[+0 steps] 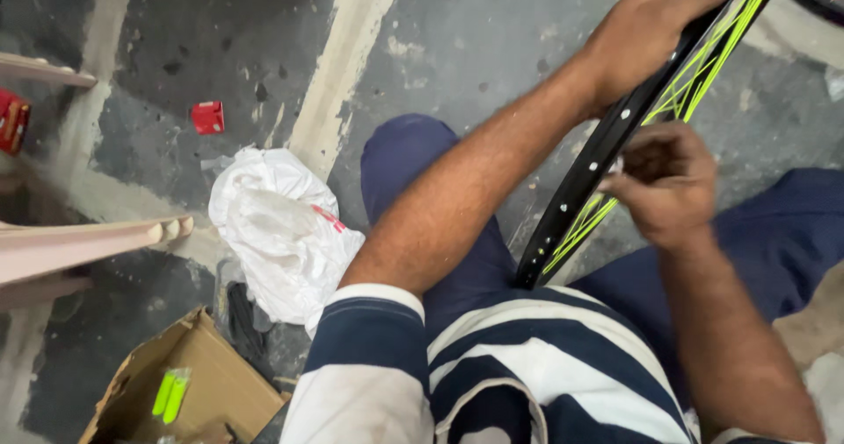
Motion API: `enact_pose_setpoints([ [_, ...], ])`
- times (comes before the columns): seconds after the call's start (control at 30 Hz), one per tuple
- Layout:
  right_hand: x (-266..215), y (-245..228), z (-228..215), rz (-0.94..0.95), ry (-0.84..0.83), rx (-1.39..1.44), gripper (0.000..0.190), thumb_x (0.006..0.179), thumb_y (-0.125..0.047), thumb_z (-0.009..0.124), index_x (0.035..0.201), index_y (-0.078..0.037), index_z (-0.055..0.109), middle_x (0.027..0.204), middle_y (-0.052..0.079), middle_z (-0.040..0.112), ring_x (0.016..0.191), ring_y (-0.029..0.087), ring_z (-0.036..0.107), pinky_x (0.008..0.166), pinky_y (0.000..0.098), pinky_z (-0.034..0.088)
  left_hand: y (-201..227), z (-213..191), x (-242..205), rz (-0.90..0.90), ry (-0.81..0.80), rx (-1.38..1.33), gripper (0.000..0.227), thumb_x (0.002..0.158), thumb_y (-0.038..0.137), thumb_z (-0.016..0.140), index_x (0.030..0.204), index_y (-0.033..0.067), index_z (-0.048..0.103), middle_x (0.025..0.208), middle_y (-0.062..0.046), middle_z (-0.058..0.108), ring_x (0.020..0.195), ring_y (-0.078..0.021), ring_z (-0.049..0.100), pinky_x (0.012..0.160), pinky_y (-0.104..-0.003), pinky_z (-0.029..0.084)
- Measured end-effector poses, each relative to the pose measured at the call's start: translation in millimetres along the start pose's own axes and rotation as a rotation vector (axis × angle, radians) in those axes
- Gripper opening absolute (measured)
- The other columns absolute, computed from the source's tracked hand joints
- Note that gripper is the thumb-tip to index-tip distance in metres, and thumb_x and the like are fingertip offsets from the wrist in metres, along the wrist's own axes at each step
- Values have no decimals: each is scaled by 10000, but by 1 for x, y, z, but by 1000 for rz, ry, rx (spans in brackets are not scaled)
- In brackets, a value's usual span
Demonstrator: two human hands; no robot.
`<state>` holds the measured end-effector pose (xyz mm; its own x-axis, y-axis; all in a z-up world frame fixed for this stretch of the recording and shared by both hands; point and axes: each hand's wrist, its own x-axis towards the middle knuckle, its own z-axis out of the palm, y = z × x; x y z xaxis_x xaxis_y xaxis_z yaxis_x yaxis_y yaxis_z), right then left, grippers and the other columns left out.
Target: The person is assembling a bicycle wheel by hand, inserting neon green spokes into the rim and hub. They are seated on the floor, holding the wheel between their legs, and methodically threading the spokes through the rim holes and into the hub flanges.
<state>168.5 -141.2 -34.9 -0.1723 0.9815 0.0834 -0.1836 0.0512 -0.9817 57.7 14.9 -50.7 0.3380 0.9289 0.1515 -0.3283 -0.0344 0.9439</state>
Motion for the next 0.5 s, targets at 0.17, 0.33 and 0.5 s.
enact_pose_setpoints([
  [0.17,3,7,21,-19,-59,-467,231,868,-18,820,1048,21,681,1028,126,686,873,221,638,800,335,526,27,5,-6,-74,26,-16,635,1029,461,574,1452,-9,526,1194,-160,708,1060,-211,658,972,-363,539],
  [0.33,12,-10,-6,331,-163,45,266,847,-18,738,1107,-7,684,1091,130,714,999,201,686,890,332,554,41,1,-12,-126,14,-99,637,1007,447,574,1421,-30,494,1100,-155,685,974,-192,637,879,-352,539],
  [0.5,-13,-4,14,-297,-86,-387,234,898,-31,721,1051,-43,544,1230,118,682,1135,185,667,996,306,533,34,6,-13,-104,54,-115,601,1013,426,599,1389,-37,530,1053,-140,680,933,-181,627,839,-347,539],
])
